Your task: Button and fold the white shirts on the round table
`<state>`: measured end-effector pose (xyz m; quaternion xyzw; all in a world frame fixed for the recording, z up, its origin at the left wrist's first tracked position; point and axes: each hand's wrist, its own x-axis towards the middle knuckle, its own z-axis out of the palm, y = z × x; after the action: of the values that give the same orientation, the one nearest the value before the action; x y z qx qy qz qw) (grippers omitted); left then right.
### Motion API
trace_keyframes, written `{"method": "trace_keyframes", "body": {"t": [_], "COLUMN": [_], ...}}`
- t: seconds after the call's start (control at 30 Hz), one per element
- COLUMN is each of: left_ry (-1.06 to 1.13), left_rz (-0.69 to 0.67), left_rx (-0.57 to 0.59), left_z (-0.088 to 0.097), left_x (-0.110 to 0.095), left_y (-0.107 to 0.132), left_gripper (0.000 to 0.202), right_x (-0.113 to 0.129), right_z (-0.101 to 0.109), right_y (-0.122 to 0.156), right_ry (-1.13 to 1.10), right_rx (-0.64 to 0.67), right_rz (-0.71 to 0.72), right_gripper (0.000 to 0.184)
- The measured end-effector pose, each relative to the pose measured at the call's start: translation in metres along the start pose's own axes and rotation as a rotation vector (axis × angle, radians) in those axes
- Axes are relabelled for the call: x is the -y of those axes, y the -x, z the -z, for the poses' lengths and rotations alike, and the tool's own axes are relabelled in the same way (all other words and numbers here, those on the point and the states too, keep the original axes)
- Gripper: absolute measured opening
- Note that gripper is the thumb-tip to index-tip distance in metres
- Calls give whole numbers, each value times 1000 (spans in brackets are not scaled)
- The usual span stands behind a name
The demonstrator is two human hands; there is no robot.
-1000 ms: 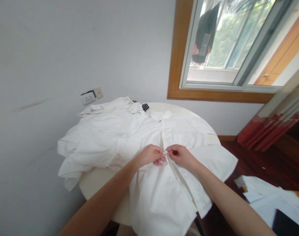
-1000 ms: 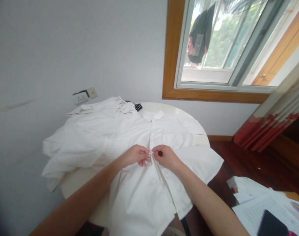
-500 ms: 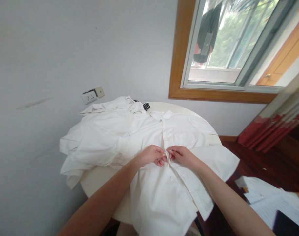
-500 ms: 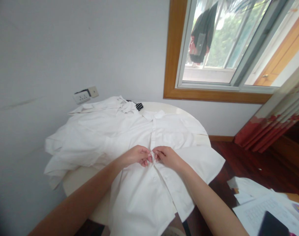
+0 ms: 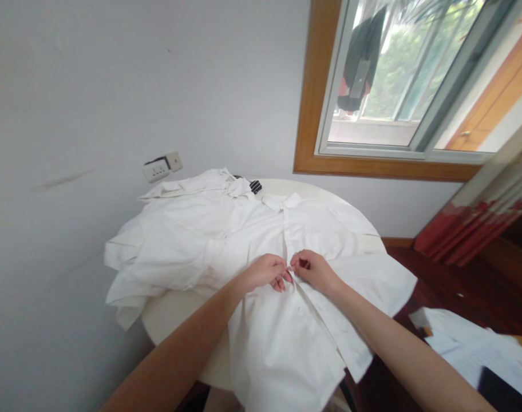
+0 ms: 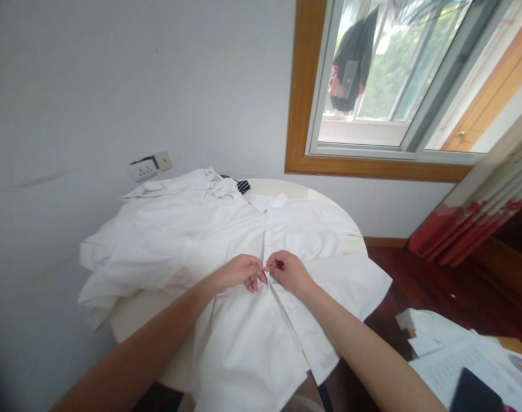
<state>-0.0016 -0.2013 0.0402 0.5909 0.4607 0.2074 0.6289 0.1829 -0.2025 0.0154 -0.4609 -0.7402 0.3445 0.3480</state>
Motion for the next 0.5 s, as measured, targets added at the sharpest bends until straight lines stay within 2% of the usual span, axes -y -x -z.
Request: {"method": "trace_keyframes", "body": {"t": [0.1, 0.2, 0.33, 0.5], "left_ry": [61, -13, -149, -168], "left_rz": [1, -15, -68, -121], "left_rx": [-11, -47, -103, -118], "left_z": [0, -1, -3, -1], "left_x": [4, 8, 12, 12], "left_y": [-4, -9, -12, -12], "left_gripper": [35, 46, 44, 40], "right_x": [2, 8, 15, 14], "right_z": [-2, -5, -8, -6], "right_y": [2, 4, 7, 7], "right_ry": [106, 199, 297, 264], "right_rx": [-29, -53, -78, -58], "right_rz": [36, 37, 42, 50], "right_gripper": [10, 8, 2, 4]}}
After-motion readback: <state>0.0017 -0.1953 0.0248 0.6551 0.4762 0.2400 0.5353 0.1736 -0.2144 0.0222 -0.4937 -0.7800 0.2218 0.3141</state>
